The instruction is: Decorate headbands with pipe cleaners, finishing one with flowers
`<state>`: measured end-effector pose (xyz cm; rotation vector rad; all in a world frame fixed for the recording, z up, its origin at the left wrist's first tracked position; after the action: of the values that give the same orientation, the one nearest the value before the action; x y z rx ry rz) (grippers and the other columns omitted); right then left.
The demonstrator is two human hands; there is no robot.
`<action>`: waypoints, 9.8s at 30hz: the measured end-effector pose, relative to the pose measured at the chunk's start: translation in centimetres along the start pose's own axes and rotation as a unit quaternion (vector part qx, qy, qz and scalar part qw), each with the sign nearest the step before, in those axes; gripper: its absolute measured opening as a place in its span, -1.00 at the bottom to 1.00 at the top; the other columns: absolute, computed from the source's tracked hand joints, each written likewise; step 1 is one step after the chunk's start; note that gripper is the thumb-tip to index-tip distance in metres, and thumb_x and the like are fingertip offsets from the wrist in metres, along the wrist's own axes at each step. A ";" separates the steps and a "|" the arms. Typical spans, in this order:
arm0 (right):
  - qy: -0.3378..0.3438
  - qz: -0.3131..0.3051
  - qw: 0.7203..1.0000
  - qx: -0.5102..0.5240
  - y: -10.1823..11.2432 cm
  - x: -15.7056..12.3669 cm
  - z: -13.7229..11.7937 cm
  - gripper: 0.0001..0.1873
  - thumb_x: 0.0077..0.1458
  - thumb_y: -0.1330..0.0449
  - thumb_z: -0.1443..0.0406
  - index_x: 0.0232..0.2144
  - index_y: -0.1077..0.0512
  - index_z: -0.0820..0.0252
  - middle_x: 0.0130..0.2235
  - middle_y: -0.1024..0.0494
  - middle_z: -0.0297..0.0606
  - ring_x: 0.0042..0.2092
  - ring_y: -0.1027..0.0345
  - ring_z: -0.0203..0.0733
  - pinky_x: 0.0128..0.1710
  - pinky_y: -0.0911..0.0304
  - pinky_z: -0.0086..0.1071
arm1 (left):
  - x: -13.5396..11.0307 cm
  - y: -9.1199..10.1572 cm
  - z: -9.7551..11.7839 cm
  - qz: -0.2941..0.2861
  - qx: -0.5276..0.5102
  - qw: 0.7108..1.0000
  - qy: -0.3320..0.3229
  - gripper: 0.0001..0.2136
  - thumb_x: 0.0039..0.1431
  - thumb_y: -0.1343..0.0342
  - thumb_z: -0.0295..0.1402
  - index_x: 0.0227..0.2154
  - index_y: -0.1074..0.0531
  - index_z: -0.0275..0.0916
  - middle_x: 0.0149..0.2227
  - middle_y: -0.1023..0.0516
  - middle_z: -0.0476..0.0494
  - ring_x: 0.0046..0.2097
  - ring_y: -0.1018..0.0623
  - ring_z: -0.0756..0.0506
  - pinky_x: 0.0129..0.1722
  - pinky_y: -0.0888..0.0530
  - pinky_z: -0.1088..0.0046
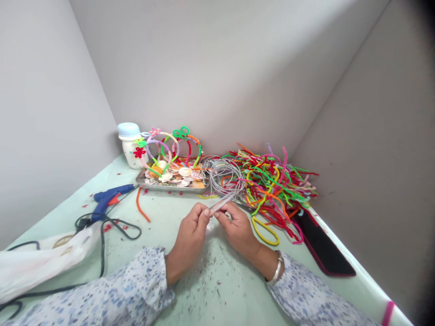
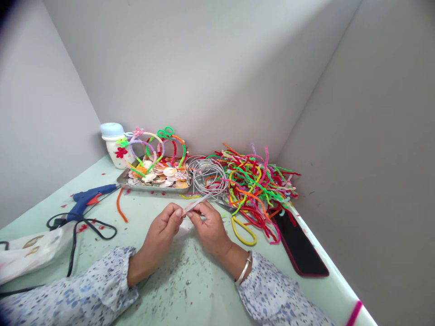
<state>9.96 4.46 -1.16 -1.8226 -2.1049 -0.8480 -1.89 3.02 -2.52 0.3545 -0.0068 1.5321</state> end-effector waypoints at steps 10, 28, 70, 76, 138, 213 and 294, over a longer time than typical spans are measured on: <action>0.041 0.041 0.998 -0.020 0.9 0.1 -0.7 -0.93 0.10 -0.18 0.33 -0.39 -0.48 0.08 -0.29 -0.43 -0.29 -0.18 -0.32 -0.17 -0.12 -0.20 -0.29 | -0.1 -0.4 -0.3 -0.011 -0.032 0.999 0.005 -0.76 0.26 0.14 -0.20 -0.45 -0.21 -0.22 -0.54 -0.16 0.08 -0.50 -0.17 0.03 -0.50 -0.16 0.54; 0.038 0.028 0.999 -0.021 0.7 -0.6 -1.7 -0.83 0.15 -0.09 0.30 -0.48 -0.37 0.14 -0.45 -0.35 -0.32 -0.39 -0.24 -0.22 -0.36 -0.16 -0.34 | -0.5 0.5 1.1 0.040 0.033 0.998 -0.027 -0.81 0.26 0.14 -0.26 -0.38 -0.28 -0.21 -0.49 -0.27 0.04 -0.43 -0.28 0.00 -0.42 -0.24 0.51; -0.125 0.021 0.977 0.173 0.0 -0.3 2.1 -0.73 0.12 -0.10 0.22 -0.57 -0.35 0.20 -0.60 -0.34 -0.40 -0.51 -0.18 -0.32 -0.45 -0.12 -0.42 | -0.2 -0.8 1.0 -0.019 0.107 0.992 -0.062 -0.82 0.28 0.14 -0.31 -0.37 -0.31 -0.21 -0.42 -0.42 0.03 -0.40 -0.37 0.00 -0.40 -0.24 0.52; -0.144 0.019 0.970 0.194 -0.3 -0.4 2.9 -0.72 0.13 -0.09 0.24 -0.58 -0.36 0.21 -0.61 -0.34 -0.40 -0.52 -0.17 -0.32 -0.47 -0.10 -0.42 | 0.0 -0.9 0.7 -0.024 0.111 0.992 -0.058 -0.82 0.27 0.14 -0.30 -0.38 -0.31 -0.21 -0.43 -0.42 0.03 -0.41 -0.37 0.00 -0.38 -0.26 0.52; -0.192 0.034 0.946 0.261 -0.8 -0.6 4.7 -0.77 0.11 -0.14 0.16 -0.47 -0.39 0.19 -0.59 -0.31 -0.41 -0.53 -0.14 -0.34 -0.49 -0.06 -0.44 | 0.0 -1.5 -0.8 -0.062 -0.047 0.997 0.010 -0.82 0.22 0.08 -0.26 -0.32 -0.35 -0.23 -0.45 -0.39 0.02 -0.51 -0.28 0.05 -0.49 -0.27 0.57; -0.216 0.008 0.963 0.161 -0.6 -0.5 4.7 -0.64 0.12 -0.13 0.14 -0.62 -0.23 0.19 -0.64 -0.24 -0.47 -0.57 -0.07 -0.38 -0.52 -0.03 -0.45 | 0.9 -1.0 -2.9 -0.039 -0.045 0.995 0.085 -0.69 0.16 0.05 -0.17 -0.61 -0.21 -0.23 -0.71 -0.18 0.13 -0.63 -0.19 0.06 -0.60 -0.17 0.55; -0.240 0.023 0.934 0.264 -1.1 -0.8 4.8 -0.64 0.07 -0.17 0.15 -0.62 -0.18 0.17 -0.67 -0.16 -0.52 -0.64 0.05 -0.43 -0.66 0.13 -0.48 | 0.0 -0.9 -0.8 -0.035 0.075 0.997 -0.004 -0.84 0.15 0.01 -0.28 -0.47 -0.27 -0.23 -0.52 -0.31 0.07 -0.46 -0.30 0.02 -0.45 -0.23 0.53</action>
<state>9.94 6.39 -5.74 -1.8749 -2.2409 0.2113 -1.21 3.16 -3.44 0.4742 0.1138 1.4657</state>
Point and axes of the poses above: each hand's wrist, its own x-axis towards the middle knuckle, its own y-axis out of the back of the hand, z = x × y, the point moved 9 cm from there along x, towards the middle knuckle
